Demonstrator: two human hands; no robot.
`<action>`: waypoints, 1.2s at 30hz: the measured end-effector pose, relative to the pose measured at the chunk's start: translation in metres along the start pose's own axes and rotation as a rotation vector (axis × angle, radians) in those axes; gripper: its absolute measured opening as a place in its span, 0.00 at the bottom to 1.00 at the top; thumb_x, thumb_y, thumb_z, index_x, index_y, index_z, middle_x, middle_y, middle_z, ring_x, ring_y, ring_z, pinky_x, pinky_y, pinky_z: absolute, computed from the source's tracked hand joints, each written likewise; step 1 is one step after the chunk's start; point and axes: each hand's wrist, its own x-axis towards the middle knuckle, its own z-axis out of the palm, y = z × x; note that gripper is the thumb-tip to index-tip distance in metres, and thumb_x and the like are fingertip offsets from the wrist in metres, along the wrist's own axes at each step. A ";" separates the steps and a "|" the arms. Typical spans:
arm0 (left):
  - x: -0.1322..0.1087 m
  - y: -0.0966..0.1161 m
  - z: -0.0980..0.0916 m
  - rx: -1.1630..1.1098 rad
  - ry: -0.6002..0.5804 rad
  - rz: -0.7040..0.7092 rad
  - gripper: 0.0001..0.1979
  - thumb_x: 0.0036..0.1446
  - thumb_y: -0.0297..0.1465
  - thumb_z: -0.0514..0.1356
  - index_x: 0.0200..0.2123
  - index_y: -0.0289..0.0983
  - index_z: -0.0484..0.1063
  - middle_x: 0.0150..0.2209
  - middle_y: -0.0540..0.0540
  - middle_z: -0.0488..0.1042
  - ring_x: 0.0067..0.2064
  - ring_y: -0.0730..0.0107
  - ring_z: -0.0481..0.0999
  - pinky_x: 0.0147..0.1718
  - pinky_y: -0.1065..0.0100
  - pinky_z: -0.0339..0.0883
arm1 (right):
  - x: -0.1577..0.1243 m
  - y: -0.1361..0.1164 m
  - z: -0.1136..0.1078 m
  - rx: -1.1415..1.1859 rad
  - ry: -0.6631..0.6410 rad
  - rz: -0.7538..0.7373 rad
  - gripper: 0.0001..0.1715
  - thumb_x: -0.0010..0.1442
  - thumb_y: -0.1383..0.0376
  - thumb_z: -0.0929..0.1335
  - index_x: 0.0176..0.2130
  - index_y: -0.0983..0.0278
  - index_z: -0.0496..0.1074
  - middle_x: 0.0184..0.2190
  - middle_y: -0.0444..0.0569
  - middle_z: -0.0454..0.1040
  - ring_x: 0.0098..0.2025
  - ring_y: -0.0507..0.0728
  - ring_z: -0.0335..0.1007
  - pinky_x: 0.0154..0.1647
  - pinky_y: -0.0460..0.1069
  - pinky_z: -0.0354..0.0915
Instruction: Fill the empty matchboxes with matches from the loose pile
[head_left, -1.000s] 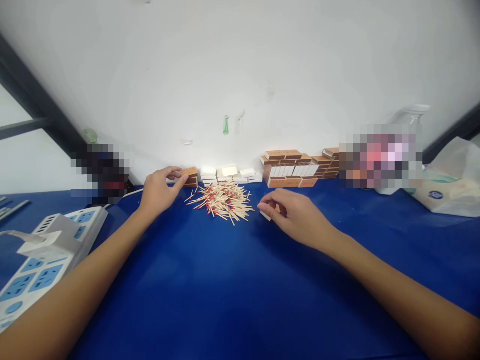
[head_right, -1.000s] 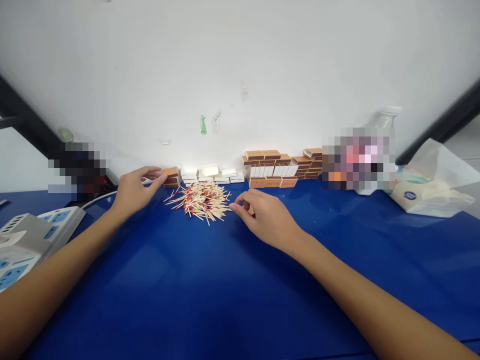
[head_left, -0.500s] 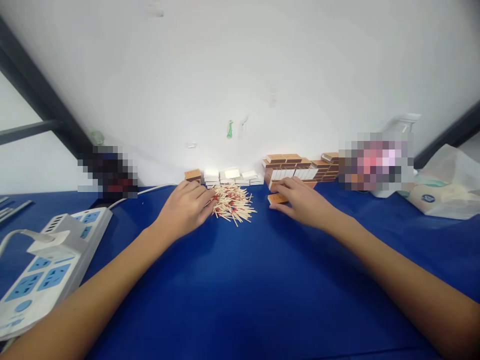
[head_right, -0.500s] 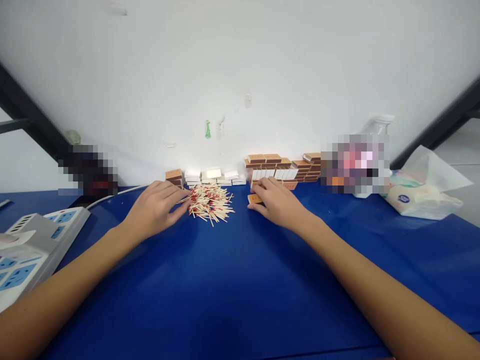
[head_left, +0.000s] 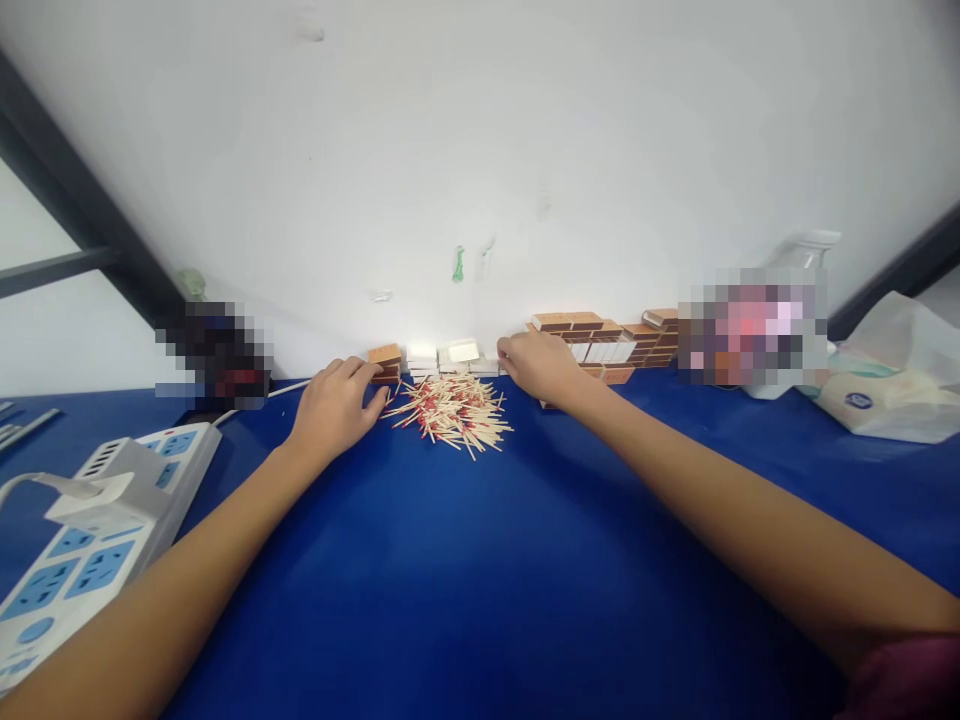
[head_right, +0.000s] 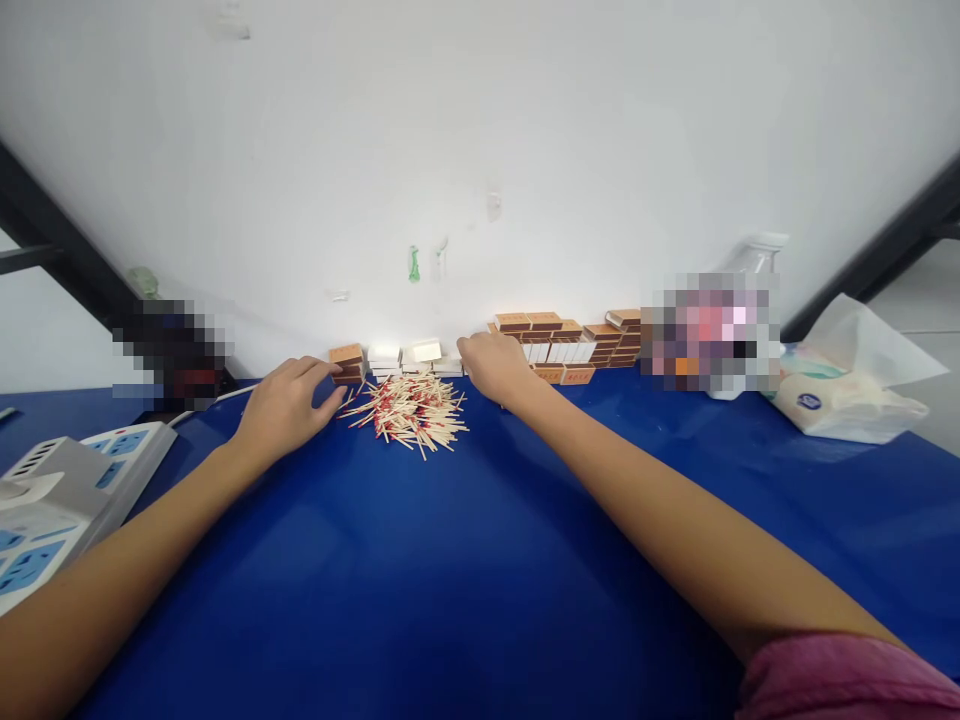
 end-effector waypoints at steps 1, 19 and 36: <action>0.000 0.000 0.002 -0.003 -0.002 0.002 0.15 0.68 0.37 0.55 0.51 0.38 0.76 0.48 0.37 0.79 0.49 0.50 0.75 0.48 0.55 0.67 | 0.000 0.001 0.002 -0.002 -0.002 0.000 0.16 0.72 0.64 0.62 0.47 0.69 0.77 0.44 0.64 0.81 0.43 0.64 0.77 0.36 0.52 0.62; -0.002 0.002 0.007 0.024 -0.047 0.000 0.19 0.68 0.38 0.55 0.54 0.33 0.76 0.49 0.33 0.78 0.49 0.46 0.76 0.50 0.51 0.69 | -0.121 -0.045 -0.046 0.601 -0.149 -0.374 0.10 0.71 0.66 0.65 0.38 0.62 0.75 0.37 0.49 0.80 0.34 0.55 0.72 0.35 0.50 0.60; 0.015 0.011 -0.010 0.008 0.069 -0.119 0.22 0.67 0.43 0.57 0.55 0.34 0.73 0.52 0.33 0.76 0.53 0.45 0.74 0.52 0.52 0.68 | -0.125 -0.045 -0.024 0.739 -0.034 -0.290 0.12 0.73 0.61 0.66 0.41 0.62 0.76 0.31 0.45 0.74 0.29 0.52 0.66 0.32 0.48 0.57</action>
